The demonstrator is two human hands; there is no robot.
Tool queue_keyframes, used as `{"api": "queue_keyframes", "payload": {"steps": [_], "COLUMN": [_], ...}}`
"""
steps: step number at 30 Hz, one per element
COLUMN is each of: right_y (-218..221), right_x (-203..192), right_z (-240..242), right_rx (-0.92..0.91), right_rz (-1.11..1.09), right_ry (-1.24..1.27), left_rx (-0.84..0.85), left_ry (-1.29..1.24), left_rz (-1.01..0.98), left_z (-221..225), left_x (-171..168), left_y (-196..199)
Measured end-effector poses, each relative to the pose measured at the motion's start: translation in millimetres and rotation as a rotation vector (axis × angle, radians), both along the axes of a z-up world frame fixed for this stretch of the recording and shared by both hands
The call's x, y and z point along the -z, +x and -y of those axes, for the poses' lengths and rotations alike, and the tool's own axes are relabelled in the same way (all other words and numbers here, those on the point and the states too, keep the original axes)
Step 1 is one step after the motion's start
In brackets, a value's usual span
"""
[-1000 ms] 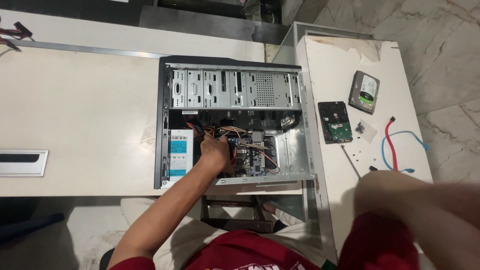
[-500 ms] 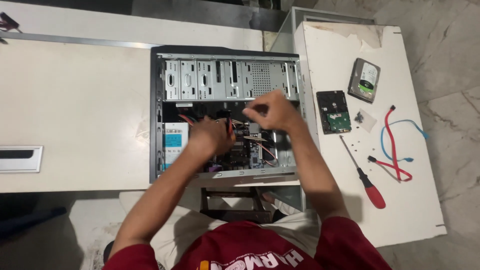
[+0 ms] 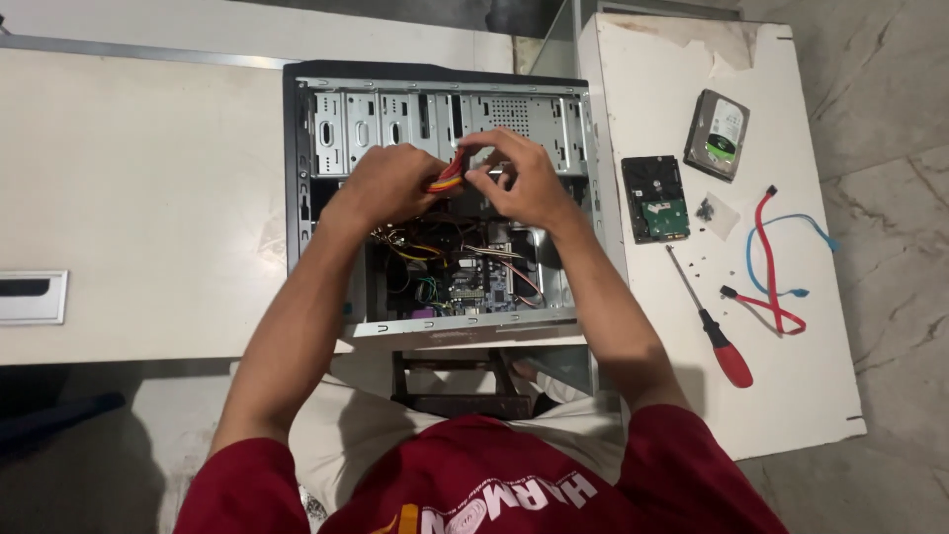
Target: Installing a hard drive into a computer case by connecting cables and securing it with screws.
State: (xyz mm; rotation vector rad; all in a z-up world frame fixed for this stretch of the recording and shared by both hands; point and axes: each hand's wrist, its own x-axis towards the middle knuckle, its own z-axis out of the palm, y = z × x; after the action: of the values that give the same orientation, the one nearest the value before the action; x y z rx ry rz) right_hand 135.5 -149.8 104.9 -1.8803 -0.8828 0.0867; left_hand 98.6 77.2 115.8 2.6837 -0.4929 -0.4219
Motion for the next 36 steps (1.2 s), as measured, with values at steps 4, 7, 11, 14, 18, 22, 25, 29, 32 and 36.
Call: {"api": "queue_keyframes", "payload": {"steps": [4,7,11,14,18,22,25,29,32,36], "right_y": [11,6,3,-1,-13,-11,-11,-9,-14,-4], "right_x": [14,-6,1,-11,-31,-17,-16,0,5,46], "right_z": [6,2,5,7,3,4,4,15,21,34], "right_rx": [0.023,-0.018,-0.075,-0.160,-0.177,-0.181,-0.247,-0.331,-0.260,-0.289], "right_rz": [-0.035,0.020,-0.104,-0.073,-0.322,-0.431,-0.434,-0.379,-0.298,-0.285], "right_ry": [0.030,0.042,0.012,-0.068,-0.486,-0.762,-0.884,-0.891,-0.776,-0.854], "left_rx": [-0.005,-0.025,-0.026,0.038,0.182,0.226,0.188,0.307,0.318,0.417], "left_ry": [-0.176,-0.251,-0.271,-0.287,-0.393,-0.300,-0.393,-0.707,-0.481,-0.026], "left_rz": [0.049,0.072,0.117,0.131,0.184,0.158,0.033,-0.113,-0.412,-0.396], "left_z": [-4,-10,-7,-4,3,9,8,13,24,37], "left_x": [-18,-5,16,5,-16,-20,-25,-27,-19,75], "left_y": [0,5,12,8,-1,-6,-4,-11,-16,-3]}}
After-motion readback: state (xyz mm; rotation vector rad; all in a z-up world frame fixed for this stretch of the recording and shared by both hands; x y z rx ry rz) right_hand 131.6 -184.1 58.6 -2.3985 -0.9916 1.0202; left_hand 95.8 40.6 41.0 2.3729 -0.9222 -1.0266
